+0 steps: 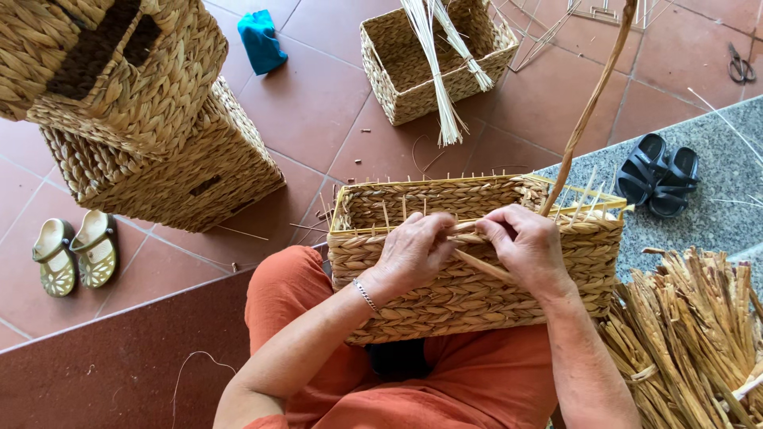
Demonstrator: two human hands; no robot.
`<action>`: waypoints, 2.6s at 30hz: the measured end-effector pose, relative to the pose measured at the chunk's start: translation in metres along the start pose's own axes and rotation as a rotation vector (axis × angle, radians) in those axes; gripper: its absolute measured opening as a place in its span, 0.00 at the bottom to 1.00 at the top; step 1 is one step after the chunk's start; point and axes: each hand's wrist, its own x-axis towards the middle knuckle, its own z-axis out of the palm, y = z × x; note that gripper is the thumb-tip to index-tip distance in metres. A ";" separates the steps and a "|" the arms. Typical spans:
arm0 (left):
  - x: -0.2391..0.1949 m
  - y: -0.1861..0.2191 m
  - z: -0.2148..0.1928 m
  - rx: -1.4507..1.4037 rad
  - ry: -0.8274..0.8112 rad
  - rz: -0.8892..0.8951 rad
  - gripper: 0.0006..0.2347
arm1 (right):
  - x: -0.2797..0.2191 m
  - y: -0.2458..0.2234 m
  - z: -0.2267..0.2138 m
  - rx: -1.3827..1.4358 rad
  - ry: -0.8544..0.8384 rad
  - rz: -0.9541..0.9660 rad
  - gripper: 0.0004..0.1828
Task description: The person weaves a rectangular basket by hand, threading dried palm leaves through the vertical frame to build the sides. The person repeatedly pulls and tightens the weave, rotating the basket to continue the pattern around the rim.
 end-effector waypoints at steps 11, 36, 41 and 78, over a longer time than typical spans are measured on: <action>-0.011 -0.022 0.008 0.139 0.205 0.468 0.07 | -0.003 0.010 0.034 -0.299 0.037 -0.081 0.20; 0.002 0.001 -0.002 -0.007 0.160 0.021 0.06 | -0.248 0.322 -0.065 -0.808 0.218 0.637 0.11; 0.000 0.002 -0.003 -0.012 0.142 0.015 0.06 | -0.246 0.325 -0.055 -0.731 0.254 0.757 0.12; -0.024 -0.011 0.015 0.195 0.348 0.370 0.07 | -0.076 0.053 -0.044 -0.145 0.263 0.005 0.07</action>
